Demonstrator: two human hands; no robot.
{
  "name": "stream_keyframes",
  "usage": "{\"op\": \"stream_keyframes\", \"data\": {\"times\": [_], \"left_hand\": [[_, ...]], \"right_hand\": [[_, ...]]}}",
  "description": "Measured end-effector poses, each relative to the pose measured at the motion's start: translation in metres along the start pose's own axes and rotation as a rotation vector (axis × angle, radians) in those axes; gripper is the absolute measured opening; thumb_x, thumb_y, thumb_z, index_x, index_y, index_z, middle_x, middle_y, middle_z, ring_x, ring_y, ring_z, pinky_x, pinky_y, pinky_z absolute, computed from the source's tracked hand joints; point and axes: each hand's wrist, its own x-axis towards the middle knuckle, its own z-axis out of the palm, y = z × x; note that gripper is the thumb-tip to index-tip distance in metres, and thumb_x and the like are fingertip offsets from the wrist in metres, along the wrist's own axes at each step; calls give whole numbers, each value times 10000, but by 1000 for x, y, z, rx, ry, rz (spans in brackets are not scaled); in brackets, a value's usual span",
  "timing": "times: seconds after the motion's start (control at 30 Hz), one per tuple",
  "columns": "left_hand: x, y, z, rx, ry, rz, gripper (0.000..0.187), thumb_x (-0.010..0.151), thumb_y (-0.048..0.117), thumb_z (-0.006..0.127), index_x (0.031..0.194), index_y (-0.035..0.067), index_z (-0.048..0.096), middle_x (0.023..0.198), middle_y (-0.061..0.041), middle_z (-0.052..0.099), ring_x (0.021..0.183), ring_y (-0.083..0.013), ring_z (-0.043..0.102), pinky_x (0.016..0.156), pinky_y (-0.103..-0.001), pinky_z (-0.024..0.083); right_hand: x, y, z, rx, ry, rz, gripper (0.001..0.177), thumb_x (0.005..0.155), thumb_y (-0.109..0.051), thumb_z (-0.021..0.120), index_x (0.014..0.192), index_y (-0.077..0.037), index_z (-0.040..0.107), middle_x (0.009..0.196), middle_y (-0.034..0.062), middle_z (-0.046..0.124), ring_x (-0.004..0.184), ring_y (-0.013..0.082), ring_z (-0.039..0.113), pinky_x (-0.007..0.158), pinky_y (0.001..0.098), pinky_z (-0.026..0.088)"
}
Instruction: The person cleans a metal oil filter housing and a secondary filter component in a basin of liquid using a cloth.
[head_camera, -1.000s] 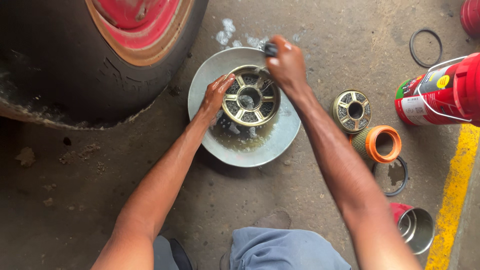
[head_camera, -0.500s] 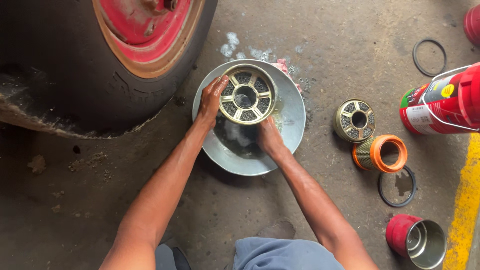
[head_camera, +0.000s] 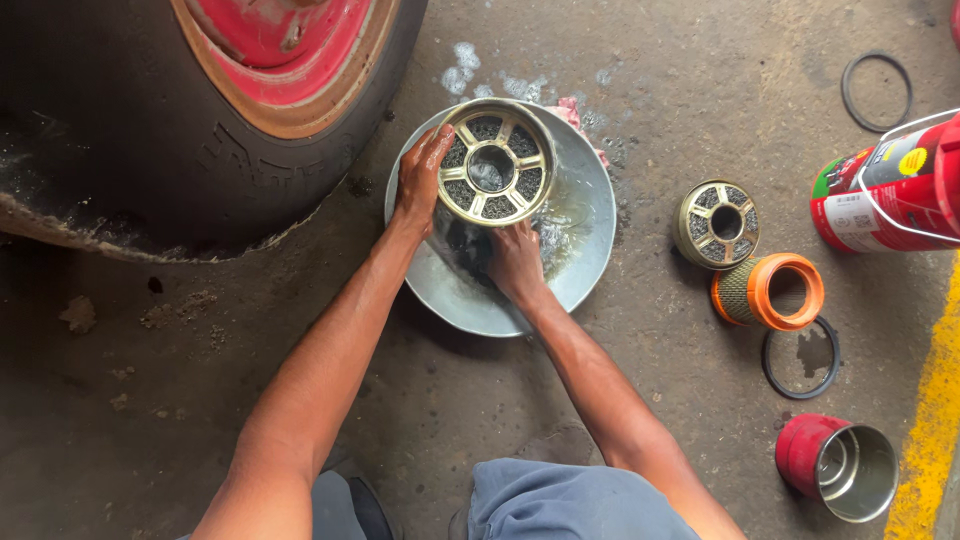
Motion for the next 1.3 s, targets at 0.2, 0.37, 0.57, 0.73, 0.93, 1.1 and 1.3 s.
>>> {"op": "stream_keyframes", "data": {"times": [0.2,0.37,0.57,0.73,0.93,1.1,1.3], "left_hand": [[2,-7,-13,25,32,3,528,1004,408,588,1360,23,644,1329,-121,682,1286,-215,596,1102,-349,427],[3,-12,-15,-7,60,1,512,999,407,602,1334,23,649,1318,-112,679,1285,-203,584,1102,-335,411],[-7,-13,-1,47,72,-64,497,978,425,606,1260,25,692,1209,-113,707,1178,-210,613,1045,-345,430],[-16,-18,13,40,55,-77,498,963,400,628,1264,8,696,1182,-138,712,1128,-227,609,1031,-372,432],[-18,-24,15,42,57,-135,532,940,399,642,1312,20,660,1278,-131,694,1226,-221,592,1087,-360,385],[-16,-30,14,53,27,-108,562,952,406,644,1346,5,635,1315,-148,686,1273,-235,586,1135,-386,384],[-23,-22,18,40,25,-180,551,940,410,639,1342,32,636,1309,-138,683,1268,-233,587,1116,-390,397]], "right_hand": [[-5,46,-6,1549,-97,1368,291,888,-185,774,1152,-124,669,1019,80,723,935,266,691,775,529,514],[38,41,-95,1915,-33,1342,430,858,-486,694,1020,-88,675,851,114,695,752,241,702,775,558,645],[130,36,-169,1527,-338,913,266,907,-183,711,1129,-44,664,1025,95,717,887,233,708,832,502,603],[189,12,-172,820,-441,339,253,922,-63,622,1135,-35,755,1088,149,780,1009,226,749,857,367,621],[215,-2,-149,239,-635,447,234,952,-78,549,1052,-73,760,923,181,757,698,240,744,622,380,640],[213,2,-136,172,-496,261,249,939,-43,544,1030,-47,776,775,179,749,585,227,724,562,375,615],[209,8,-121,90,-458,200,239,903,-28,529,926,-26,768,669,158,712,548,211,689,520,388,591]]}}
